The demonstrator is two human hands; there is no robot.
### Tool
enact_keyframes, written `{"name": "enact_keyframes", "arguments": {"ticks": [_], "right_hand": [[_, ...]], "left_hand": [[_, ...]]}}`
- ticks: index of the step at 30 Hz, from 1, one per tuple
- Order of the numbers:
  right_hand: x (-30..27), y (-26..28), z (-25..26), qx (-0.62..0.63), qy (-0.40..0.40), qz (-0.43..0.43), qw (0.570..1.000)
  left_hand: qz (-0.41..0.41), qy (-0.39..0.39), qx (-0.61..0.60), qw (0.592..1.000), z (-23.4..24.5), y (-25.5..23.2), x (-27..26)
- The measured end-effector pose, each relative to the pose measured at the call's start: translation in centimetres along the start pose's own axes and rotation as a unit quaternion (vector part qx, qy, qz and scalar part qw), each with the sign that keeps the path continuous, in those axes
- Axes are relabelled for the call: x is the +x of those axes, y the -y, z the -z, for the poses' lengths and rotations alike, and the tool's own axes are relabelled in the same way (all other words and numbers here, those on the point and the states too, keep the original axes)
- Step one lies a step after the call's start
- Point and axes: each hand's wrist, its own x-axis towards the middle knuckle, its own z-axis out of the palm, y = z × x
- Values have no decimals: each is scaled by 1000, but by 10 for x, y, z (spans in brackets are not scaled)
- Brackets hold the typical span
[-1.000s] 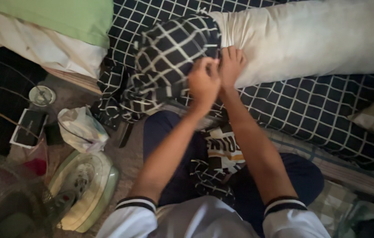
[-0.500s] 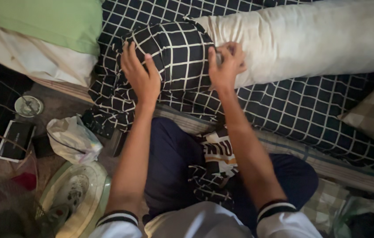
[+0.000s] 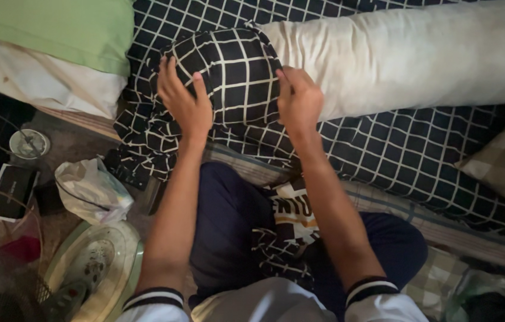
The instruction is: The person puts a patterned pillowcase onto a long pillow by sliding the pillow into the opening and smoothing the fabric over its length.
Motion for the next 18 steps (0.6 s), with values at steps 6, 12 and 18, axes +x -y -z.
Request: {"name": "enact_keyframes", "arguments": {"ticks": [6, 12, 18], "right_hand": [[-6, 10, -1, 29, -111, 71, 991], [-18, -13, -19, 143, -135, -36, 980], [-7, -38, -26, 410, -21, -325, 852]], "left_hand": [[-28, -14, -21, 999, 6, 13, -9], [-58, -16, -38, 997, 13, 19, -15], [-49, -24, -31, 998, 13, 19, -10]]}}
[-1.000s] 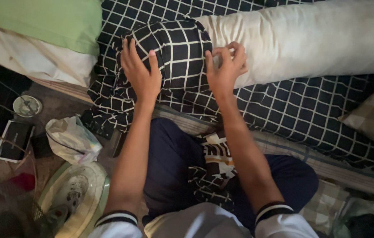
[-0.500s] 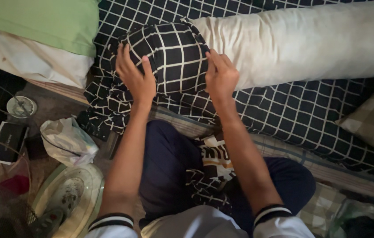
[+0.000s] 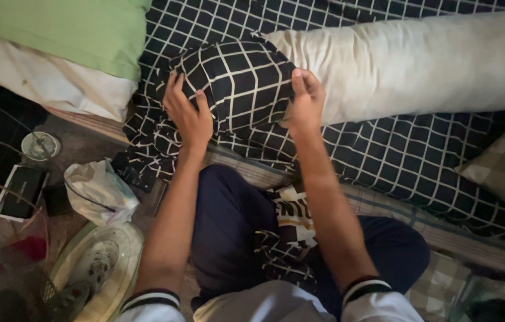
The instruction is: The person puts a patterned pillowcase onto a long pillow by sliding the pillow into the opening and smoothing the fabric over its length.
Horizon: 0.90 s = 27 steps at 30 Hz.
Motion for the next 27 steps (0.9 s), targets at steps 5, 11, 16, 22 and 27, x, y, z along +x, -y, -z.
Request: {"name": "enact_keyframes", "arguments": {"ticks": [5, 11, 16, 22, 27], "right_hand": [[5, 28, 22, -52, 155, -116, 980], [-13, 8, -5, -323, 192, 100, 921], [24, 26, 5, -300, 140, -12, 943], [52, 4, 35, -189, 72, 133, 970], [28, -1, 53, -207, 150, 34, 966]], "left_hand": [[116, 0, 2, 993, 1, -12, 35], [43, -99, 15, 994, -11, -14, 15], [32, -123, 41, 991, -15, -13, 18], [15, -152, 69, 986, -50, -15, 25], [-6, -142, 20, 990, -55, 11, 20]]}}
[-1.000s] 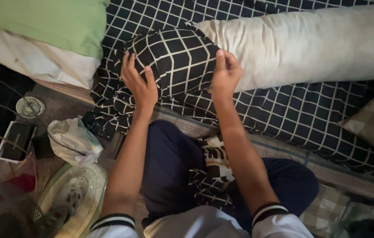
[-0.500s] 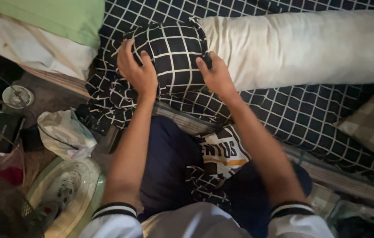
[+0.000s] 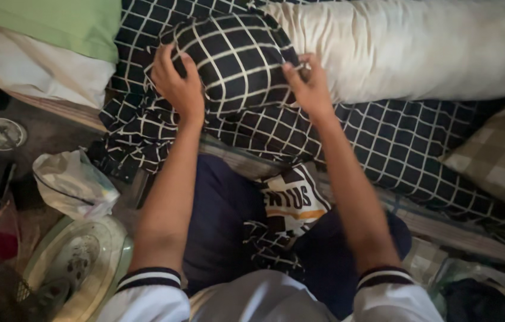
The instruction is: The person puts a patterned pillowcase onto a long pillow by sliding the pillow into the opening and smoothing the fabric over its length.
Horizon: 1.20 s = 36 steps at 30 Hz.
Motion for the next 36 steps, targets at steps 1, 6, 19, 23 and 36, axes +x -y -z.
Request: {"name": "enact_keyframes", "arguments": {"ticks": [1, 6, 19, 23, 36], "right_hand": [[-7, -1, 0, -6, 16, 3, 1000], [-46, -19, -17, -46, 36, 80, 995], [-64, -28, 9, -99, 48, 12, 994], [-62, -39, 27, -217, -35, 75, 973], [-61, 45, -12, -311, -115, 172, 928]], "left_hand": [[8, 3, 2, 1000, -3, 2, 1], [40, 27, 6, 999, -9, 9, 7], [54, 74, -14, 996, 3, 13, 7], [48, 76, -14, 996, 0, 10, 12], [47, 115, -15, 992, 28, -16, -6]]}}
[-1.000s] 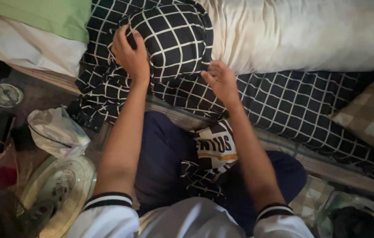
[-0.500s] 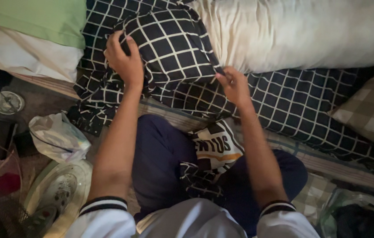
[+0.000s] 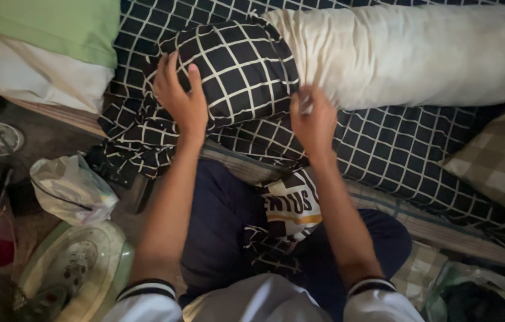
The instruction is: The person puts a patterned pillowcase onto a long pillow by sliding the pillow into the opening and smoothing the fabric over its length.
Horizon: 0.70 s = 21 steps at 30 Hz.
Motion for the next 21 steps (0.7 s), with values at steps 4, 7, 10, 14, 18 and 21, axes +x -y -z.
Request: {"name": "enact_keyframes", "arguments": {"ticks": [4, 7, 10, 14, 18, 21], "right_hand": [[52, 21, -10, -97, -46, 100, 989], [82, 21, -29, -177, -12, 128, 976], [93, 5, -39, -145, 26, 153, 977], [87, -21, -51, -107, -10, 114, 988], [74, -32, -65, -181, -83, 159, 967], [68, -33, -69, -187, -98, 156, 965]], "left_hand": [[11, 6, -23, 1000, 13, -9, -11], [-10, 1, -48, 999, 34, -17, -21], [-14, -54, -25, 998, 52, -32, -35], [53, -21, -71, 996, 60, -50, -40], [18, -28, -35, 999, 60, -61, -20], [-3, -48, -34, 998, 62, -74, -15]]}}
